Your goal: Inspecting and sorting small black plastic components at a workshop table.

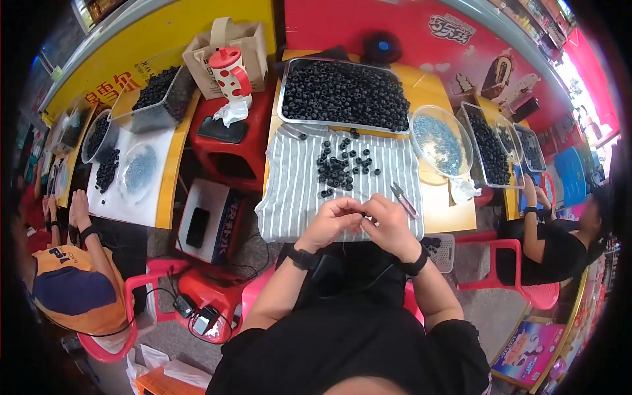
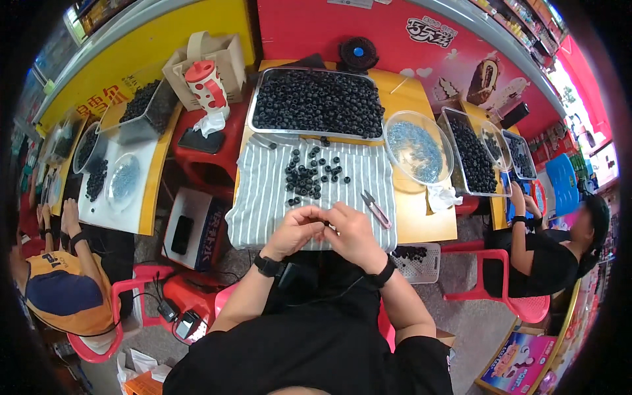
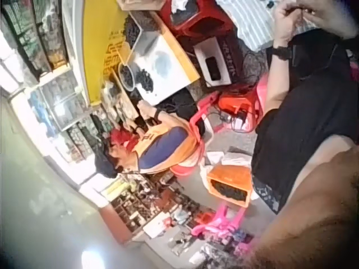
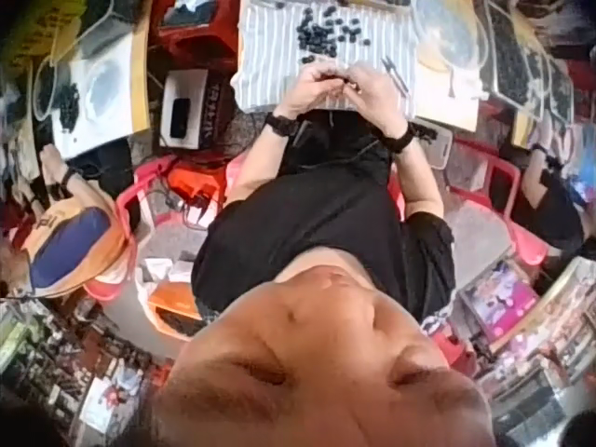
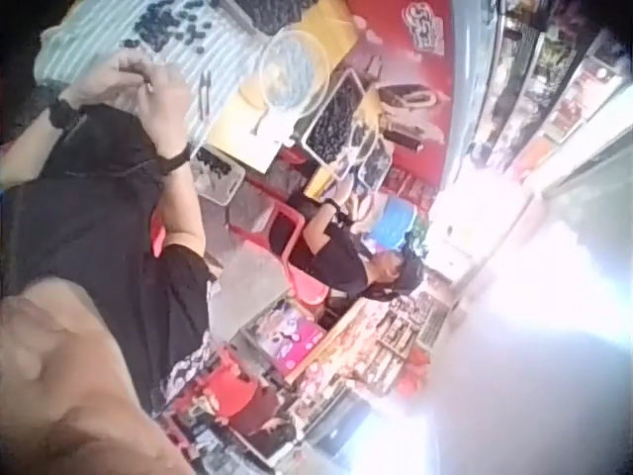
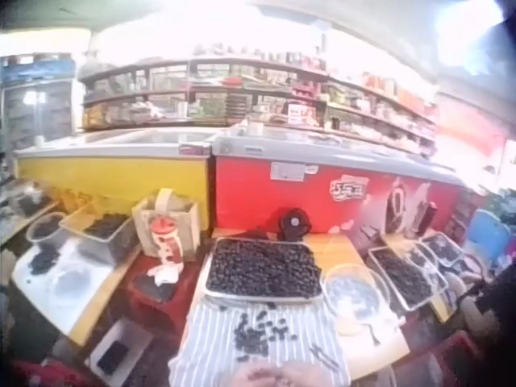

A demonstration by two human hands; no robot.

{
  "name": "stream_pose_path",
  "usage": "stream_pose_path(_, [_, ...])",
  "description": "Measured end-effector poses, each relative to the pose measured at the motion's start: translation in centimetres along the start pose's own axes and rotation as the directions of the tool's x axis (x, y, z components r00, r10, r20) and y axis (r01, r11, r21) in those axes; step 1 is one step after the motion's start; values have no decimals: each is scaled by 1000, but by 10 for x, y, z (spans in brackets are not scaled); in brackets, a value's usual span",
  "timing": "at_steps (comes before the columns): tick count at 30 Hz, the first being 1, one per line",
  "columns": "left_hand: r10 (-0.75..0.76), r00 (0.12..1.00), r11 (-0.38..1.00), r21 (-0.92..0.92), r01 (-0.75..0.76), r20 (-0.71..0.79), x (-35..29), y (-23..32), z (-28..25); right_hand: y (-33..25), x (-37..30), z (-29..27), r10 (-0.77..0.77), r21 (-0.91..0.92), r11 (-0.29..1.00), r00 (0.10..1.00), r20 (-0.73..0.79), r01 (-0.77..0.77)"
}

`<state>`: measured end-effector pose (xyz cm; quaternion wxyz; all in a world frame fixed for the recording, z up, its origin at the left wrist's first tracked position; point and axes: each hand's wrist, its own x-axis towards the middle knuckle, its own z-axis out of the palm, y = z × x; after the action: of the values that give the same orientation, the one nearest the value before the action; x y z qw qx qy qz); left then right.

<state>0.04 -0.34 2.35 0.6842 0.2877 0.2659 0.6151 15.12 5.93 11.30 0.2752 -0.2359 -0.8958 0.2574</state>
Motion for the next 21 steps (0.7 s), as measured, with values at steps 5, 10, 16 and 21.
stream_pose_path(5, [18,1000,993,-114,-17,9,-5,4,-5,3,12,-7,116,230,962,983,145,-148])
stream_pose_path(10, [-9,1000,983,-182,10,5,-6,4,-7,50,48,7,38,-7,999,999,-19,-38])
stream_pose_path(16, [-24,999,984,-177,19,-25,-4,7,-3,66,74,27,65,-323,946,968,241,17])
stream_pose_path(21, [19,999,985,-172,-26,-45,-4,7,-5,60,77,25,39,-336,941,973,226,41])
